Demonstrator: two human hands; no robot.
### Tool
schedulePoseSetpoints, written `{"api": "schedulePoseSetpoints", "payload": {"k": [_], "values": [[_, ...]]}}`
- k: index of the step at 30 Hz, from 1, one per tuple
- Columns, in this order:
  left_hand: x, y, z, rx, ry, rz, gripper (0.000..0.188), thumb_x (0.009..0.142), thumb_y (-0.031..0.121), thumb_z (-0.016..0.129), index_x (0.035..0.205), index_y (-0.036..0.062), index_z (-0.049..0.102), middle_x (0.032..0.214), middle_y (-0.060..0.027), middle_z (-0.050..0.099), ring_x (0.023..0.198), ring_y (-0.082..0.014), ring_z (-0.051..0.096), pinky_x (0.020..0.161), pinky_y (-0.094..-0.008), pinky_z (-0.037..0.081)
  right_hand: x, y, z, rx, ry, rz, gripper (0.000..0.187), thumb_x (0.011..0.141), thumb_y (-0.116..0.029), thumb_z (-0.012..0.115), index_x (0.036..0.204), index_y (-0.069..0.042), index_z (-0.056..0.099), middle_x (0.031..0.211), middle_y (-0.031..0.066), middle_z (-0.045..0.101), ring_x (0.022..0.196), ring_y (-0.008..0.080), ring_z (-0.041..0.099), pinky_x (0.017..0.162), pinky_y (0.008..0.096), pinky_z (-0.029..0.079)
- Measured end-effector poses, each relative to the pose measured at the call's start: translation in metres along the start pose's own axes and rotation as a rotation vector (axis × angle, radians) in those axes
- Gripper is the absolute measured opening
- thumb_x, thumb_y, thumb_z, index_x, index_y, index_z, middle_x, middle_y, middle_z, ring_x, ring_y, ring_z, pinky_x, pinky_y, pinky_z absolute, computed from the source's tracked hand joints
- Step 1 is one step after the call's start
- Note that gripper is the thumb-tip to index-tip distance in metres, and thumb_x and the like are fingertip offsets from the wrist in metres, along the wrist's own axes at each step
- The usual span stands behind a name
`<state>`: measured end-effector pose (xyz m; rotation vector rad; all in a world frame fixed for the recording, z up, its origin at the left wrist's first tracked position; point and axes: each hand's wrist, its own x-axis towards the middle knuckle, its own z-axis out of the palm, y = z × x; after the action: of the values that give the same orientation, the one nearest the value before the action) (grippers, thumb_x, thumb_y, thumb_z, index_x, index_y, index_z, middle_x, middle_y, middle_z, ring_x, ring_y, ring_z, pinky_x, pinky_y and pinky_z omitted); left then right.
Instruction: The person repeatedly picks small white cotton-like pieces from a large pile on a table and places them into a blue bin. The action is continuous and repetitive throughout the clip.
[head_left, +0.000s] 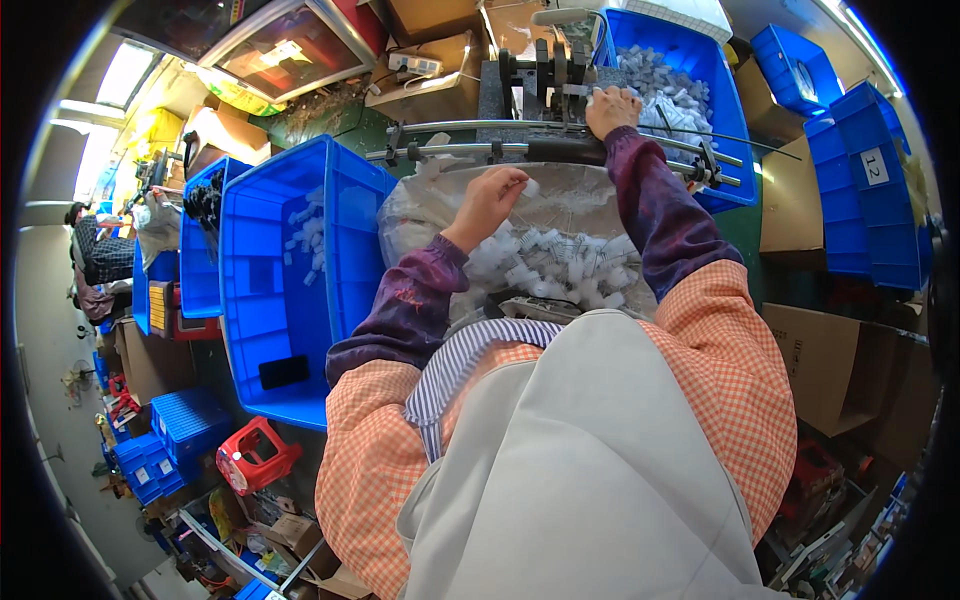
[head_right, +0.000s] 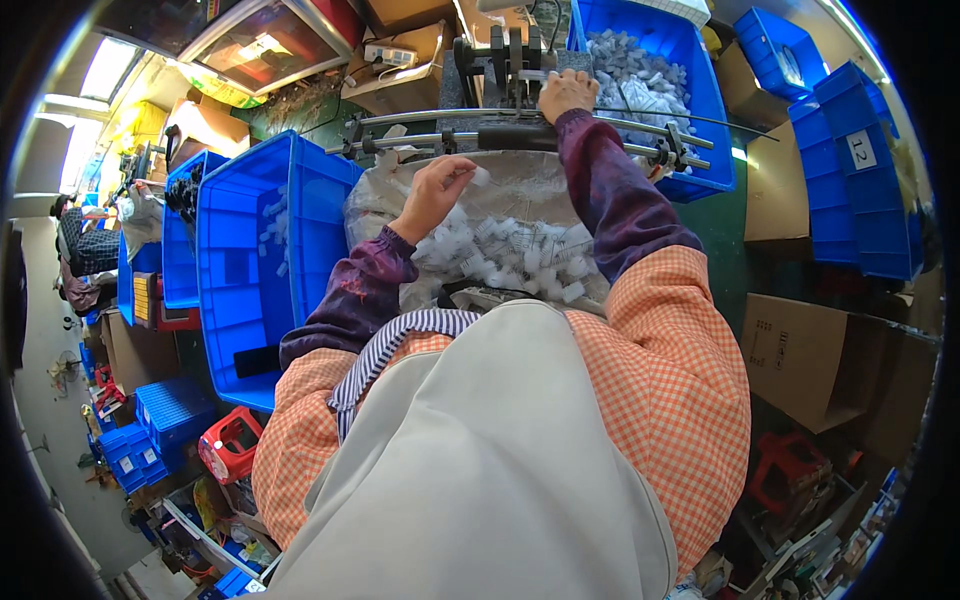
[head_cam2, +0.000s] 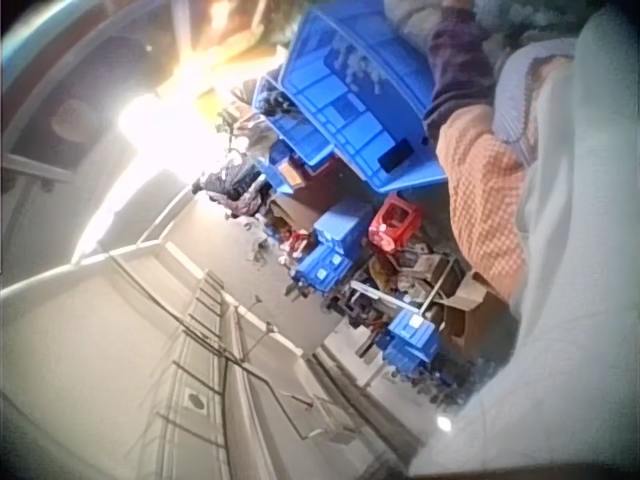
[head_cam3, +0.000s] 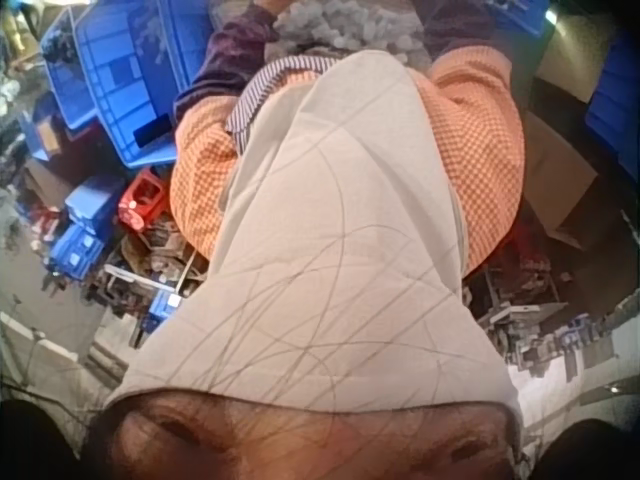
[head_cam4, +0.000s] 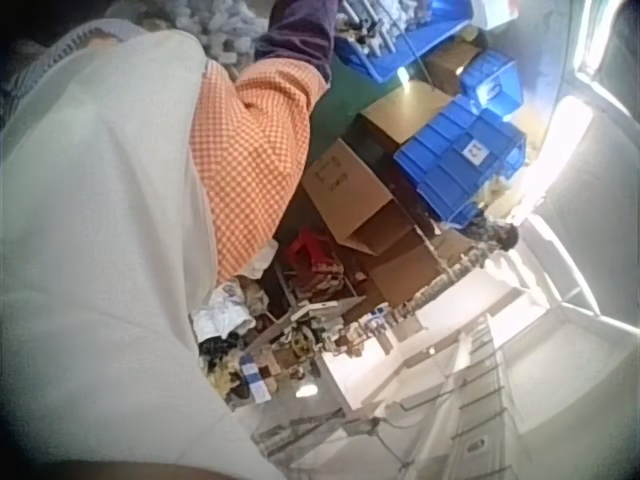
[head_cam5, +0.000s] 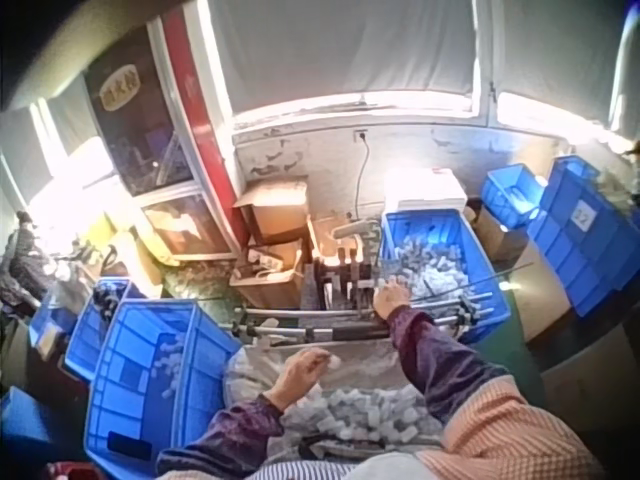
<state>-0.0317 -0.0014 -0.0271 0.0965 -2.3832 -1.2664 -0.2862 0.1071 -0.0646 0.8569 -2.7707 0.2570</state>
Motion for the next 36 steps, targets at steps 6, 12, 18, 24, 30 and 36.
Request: {"api": "schedulePoseSetpoints", "payload": {"k": [6, 12, 18, 24, 30, 36], "values": [[0.007, 0.01, 0.005, -0.069, 0.002, -0.093, 0.013, 0.079, 0.008, 0.063, 0.09, 0.0012, 0.062, 0.082, -0.0102, 0.063, 0.07, -0.0167, 0.06, 0.062, -0.0258, 0.046, 0.021, 0.05, -0.003, 0.037, -0.191, 0.041, 0.026, 0.082, -0.022, 0.041, 0.098, -0.013, 0.06, 0.109, 0.0147, 0.058, 0.099, 0.0288, 0.058, 0.081, 0.0469, 0.042], [0.016, 0.021, 0.016, -0.094, 0.011, -0.056, 0.013, 0.08, 0.009, 0.063, 0.09, 0.0013, 0.062, 0.082, -0.0103, 0.064, 0.071, -0.0179, 0.061, 0.061, -0.0264, 0.047, 0.044, 0.082, -0.051, -0.101, -0.032, 0.369, 0.034, 0.082, -0.029, 0.048, 0.111, -0.012, 0.051, 0.103, 0.0118, 0.06, 0.091, 0.03, 0.061, 0.074, 0.0436, 0.047], [0.025, 0.024, 0.026, -0.095, 0.075, -0.02, 0.012, 0.078, 0.007, 0.064, 0.088, 0.0008, 0.062, 0.081, -0.0082, 0.065, 0.068, -0.0126, 0.059, 0.062, -0.0239, 0.046, -0.034, 0.039, -0.104, 0.672, -0.318, -0.302, 0.034, 0.084, -0.024, 0.055, 0.111, -0.003, 0.054, 0.098, 0.0141, 0.06, 0.09, 0.0252, 0.059, 0.076, 0.0347, 0.046], [0.029, 0.027, 0.032, -0.163, 0.098, -0.087, 0.019, 0.079, 0.012, 0.064, 0.094, 0.0015, 0.06, 0.081, -0.0087, 0.064, 0.066, -0.0132, 0.059, 0.059, -0.0246, 0.046, -0.062, 0.011, -0.076, 1.082, -0.683, -0.476, 0.019, 0.086, -0.017, 0.051, 0.097, -0.004, 0.059, 0.092, 0.0088, 0.063, 0.089, 0.0232, 0.058, 0.076, 0.0333, 0.044], [0.01, -0.002, 0.034, -0.268, -0.329, -0.536, 0.044, 0.087, 0.031, 0.056, 0.117, -0.0001, 0.045, 0.084, -0.006, 0.062, 0.058, -0.0096, 0.052, 0.05, -0.0232, 0.043, 0.003, 0.032, -0.008, 0.204, 0.132, -0.168, 0.014, 0.079, -0.016, 0.049, 0.086, -0.014, 0.061, 0.087, 0.0032, 0.062, 0.092, 0.027, 0.055, 0.076, 0.0393, 0.042], [-0.002, -0.003, 0.027, -0.858, -0.429, -1.058, 0.055, 0.089, 0.05, 0.043, 0.116, 0.0018, 0.046, 0.107, -0.012, 0.055, 0.076, -0.0153, 0.052, 0.061, -0.029, 0.044, 0.014, 0.028, 0.01, 0.048, 0.126, -0.174, 0.013, 0.079, -0.022, 0.053, 0.088, -0.016, 0.059, 0.092, 0.0014, 0.059, 0.096, 0.0233, 0.051, 0.079, 0.0398, 0.039]]}}
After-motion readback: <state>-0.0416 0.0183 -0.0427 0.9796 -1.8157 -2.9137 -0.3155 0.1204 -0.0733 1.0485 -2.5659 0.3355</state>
